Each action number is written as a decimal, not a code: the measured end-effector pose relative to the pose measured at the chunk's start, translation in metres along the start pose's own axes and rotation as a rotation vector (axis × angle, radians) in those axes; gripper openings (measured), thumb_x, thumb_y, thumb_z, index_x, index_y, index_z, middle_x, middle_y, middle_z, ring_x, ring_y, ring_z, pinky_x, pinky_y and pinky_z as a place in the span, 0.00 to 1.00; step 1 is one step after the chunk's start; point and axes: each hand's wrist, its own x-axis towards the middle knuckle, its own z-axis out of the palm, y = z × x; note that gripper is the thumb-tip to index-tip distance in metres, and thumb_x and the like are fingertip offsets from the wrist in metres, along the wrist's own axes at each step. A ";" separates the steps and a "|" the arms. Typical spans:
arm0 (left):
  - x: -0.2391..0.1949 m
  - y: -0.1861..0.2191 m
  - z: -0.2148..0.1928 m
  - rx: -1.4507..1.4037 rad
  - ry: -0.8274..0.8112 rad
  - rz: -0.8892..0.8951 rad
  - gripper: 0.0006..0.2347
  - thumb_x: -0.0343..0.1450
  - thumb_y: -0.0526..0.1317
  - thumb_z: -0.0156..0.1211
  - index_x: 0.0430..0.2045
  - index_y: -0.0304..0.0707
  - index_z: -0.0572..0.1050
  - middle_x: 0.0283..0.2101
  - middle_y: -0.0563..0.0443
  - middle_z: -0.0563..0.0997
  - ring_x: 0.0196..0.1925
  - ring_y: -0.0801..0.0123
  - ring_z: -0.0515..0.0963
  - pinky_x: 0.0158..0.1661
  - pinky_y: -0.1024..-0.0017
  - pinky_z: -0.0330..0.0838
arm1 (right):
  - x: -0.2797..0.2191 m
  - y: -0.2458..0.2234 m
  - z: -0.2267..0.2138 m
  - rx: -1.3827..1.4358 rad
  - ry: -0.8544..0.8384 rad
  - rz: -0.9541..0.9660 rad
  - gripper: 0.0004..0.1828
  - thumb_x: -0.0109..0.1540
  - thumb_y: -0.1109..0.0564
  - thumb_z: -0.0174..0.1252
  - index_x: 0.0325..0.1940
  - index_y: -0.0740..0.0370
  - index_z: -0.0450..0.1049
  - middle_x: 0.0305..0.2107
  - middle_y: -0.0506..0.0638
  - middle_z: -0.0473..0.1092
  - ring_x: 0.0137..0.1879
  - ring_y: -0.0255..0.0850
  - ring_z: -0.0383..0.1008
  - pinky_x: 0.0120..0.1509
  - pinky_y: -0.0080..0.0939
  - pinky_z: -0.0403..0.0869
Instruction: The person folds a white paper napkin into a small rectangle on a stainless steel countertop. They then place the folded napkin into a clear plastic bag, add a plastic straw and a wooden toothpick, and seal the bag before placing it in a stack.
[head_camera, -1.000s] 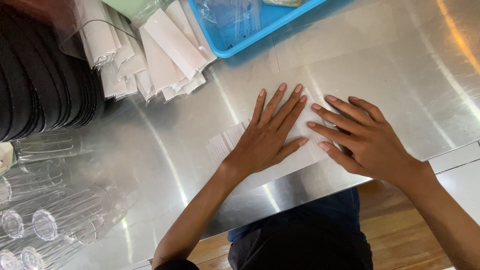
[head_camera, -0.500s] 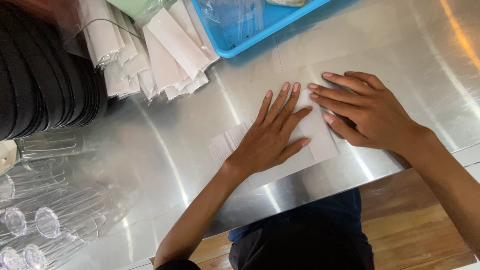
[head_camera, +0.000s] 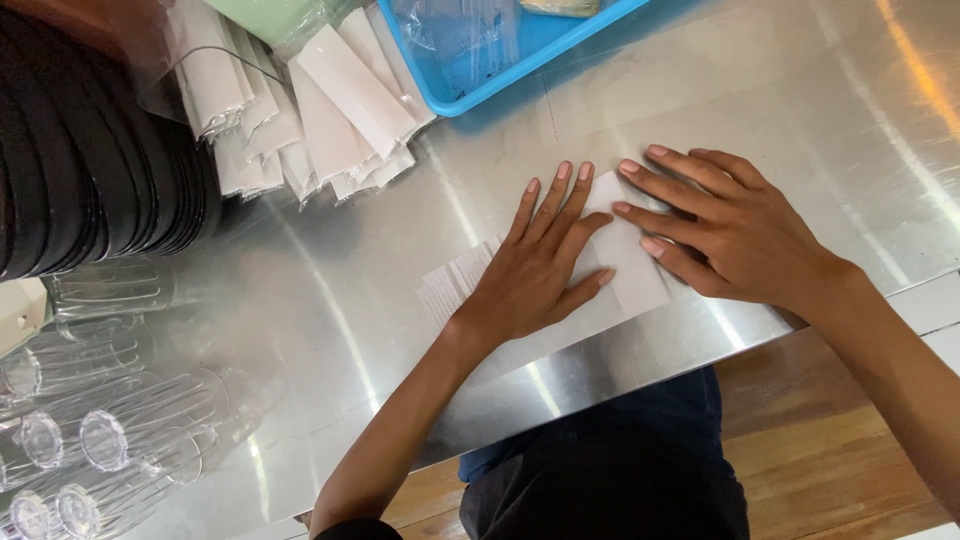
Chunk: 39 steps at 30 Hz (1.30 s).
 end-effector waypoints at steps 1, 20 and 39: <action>0.000 0.000 0.000 0.002 0.002 0.001 0.19 0.82 0.47 0.51 0.64 0.35 0.66 0.78 0.37 0.43 0.82 0.49 0.40 0.79 0.46 0.38 | -0.002 -0.002 -0.002 -0.002 0.001 -0.001 0.21 0.70 0.51 0.52 0.68 0.53 0.74 0.70 0.53 0.66 0.76 0.52 0.65 0.74 0.53 0.64; 0.017 0.016 -0.001 0.463 0.079 -0.007 0.25 0.82 0.54 0.46 0.64 0.32 0.71 0.74 0.43 0.61 0.78 0.53 0.53 0.74 0.49 0.46 | -0.059 -0.039 -0.020 0.024 -0.032 -0.020 0.25 0.67 0.48 0.56 0.69 0.49 0.67 0.69 0.50 0.64 0.76 0.50 0.62 0.77 0.55 0.64; 0.016 0.038 0.018 0.318 -0.057 -0.226 0.46 0.73 0.71 0.46 0.75 0.30 0.48 0.80 0.43 0.43 0.82 0.56 0.37 0.78 0.45 0.31 | -0.048 -0.043 -0.011 0.422 0.221 0.384 0.06 0.65 0.57 0.63 0.45 0.51 0.83 0.55 0.49 0.75 0.63 0.43 0.75 0.66 0.51 0.69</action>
